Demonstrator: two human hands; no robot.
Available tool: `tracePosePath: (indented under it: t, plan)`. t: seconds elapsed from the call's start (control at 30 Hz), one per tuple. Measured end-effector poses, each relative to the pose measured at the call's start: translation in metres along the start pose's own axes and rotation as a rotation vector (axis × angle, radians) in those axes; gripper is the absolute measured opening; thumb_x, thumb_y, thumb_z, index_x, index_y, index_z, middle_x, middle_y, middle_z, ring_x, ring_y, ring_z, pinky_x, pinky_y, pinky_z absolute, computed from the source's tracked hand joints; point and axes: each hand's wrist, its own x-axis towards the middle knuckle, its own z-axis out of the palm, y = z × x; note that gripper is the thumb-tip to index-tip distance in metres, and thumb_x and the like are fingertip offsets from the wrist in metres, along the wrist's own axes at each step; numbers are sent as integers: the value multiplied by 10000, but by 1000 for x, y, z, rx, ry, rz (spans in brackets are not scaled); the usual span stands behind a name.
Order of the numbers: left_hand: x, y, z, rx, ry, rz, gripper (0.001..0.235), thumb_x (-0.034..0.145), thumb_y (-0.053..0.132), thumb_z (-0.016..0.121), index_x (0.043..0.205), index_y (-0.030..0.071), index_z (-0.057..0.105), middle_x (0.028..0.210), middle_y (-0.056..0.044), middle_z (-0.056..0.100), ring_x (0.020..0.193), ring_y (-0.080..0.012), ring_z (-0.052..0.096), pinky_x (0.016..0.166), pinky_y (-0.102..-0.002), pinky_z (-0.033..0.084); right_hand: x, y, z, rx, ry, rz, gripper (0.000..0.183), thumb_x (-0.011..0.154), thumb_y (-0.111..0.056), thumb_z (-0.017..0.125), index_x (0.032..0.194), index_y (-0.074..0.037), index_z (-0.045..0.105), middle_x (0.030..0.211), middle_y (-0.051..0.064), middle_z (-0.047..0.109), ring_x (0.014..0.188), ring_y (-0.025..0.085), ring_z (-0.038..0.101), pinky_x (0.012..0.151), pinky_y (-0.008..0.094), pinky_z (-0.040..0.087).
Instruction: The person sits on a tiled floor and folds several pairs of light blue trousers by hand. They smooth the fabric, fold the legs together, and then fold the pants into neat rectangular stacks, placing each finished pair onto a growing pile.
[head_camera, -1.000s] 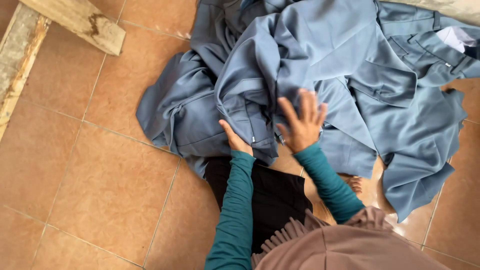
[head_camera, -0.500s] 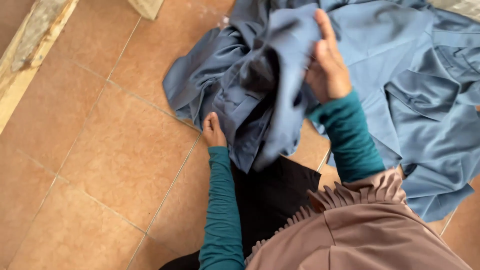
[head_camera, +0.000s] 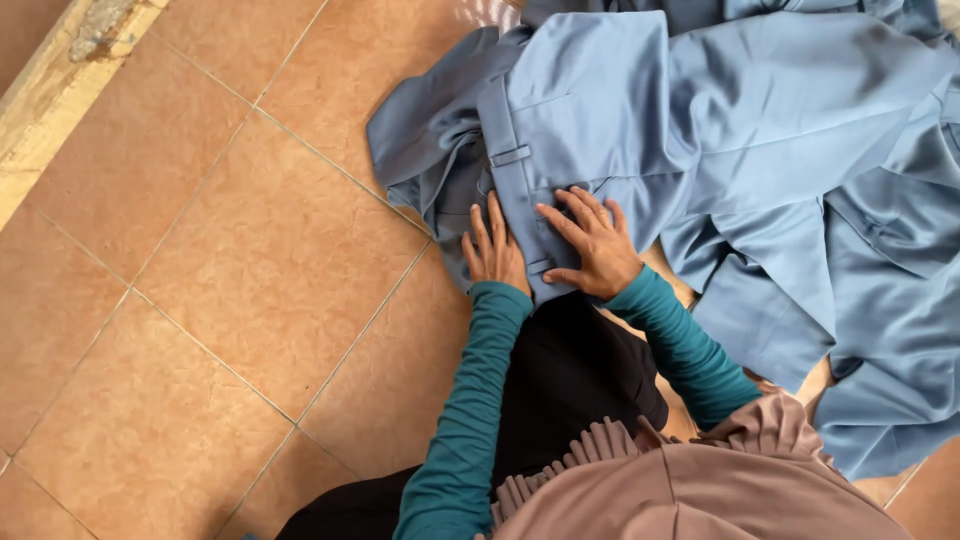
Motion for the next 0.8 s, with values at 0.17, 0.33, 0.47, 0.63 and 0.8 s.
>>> tracePosePath:
  t: [0.17, 0.33, 0.47, 0.63, 0.8]
  plan:
    - [6, -8, 30, -136, 143, 54, 272, 862, 79, 710, 1107, 86, 594, 1594, -139, 385, 1414, -332, 434, 1007, -453, 446, -1, 34, 40, -98, 157, -81, 849, 809, -613, 708, 1550, -263, 485, 1145, 30, 571, 1196, 248, 497, 1141, 574, 241]
    - [15, -34, 70, -399, 158, -5, 316, 902, 353, 711, 1175, 235, 604, 1380, -19, 565, 1050, -223, 700, 768, -348, 624, 11, 48, -1, 513, 356, 121, 364, 859, -237, 853, 1215, -256, 778, 1076, 7, 726, 1032, 221, 674, 962, 392, 494]
    - [33, -80, 68, -1128, 261, -474, 143, 971, 276, 674, 1091, 200, 686, 1106, -26, 675, 1041, -233, 691, 844, -358, 593, 33, 43, -76, 900, 635, 132, 294, 961, -69, 799, 1231, -43, 685, 1081, 81, 675, 990, 145, 626, 913, 304, 528]
    - [35, -121, 68, -2030, 103, -1210, 206, 958, 263, 607, 1136, 178, 549, 921, -141, 605, 616, -318, 677, 399, -412, 646, 83, 8, -106, 1002, 821, 10, 298, 983, 13, 793, 1254, -11, 671, 1031, 68, 620, 865, 116, 605, 752, 270, 586]
    - [23, -118, -45, -2081, -87, -1036, 902, 849, 434, 572, 1615, 413, 97, 1534, -29, 466, 1164, -234, 600, 668, -422, 569, 145, 8, -44, 628, 576, 32, 606, 966, -116, 756, 1493, -252, 488, 1163, 63, 547, 1063, 125, 573, 813, 242, 523]
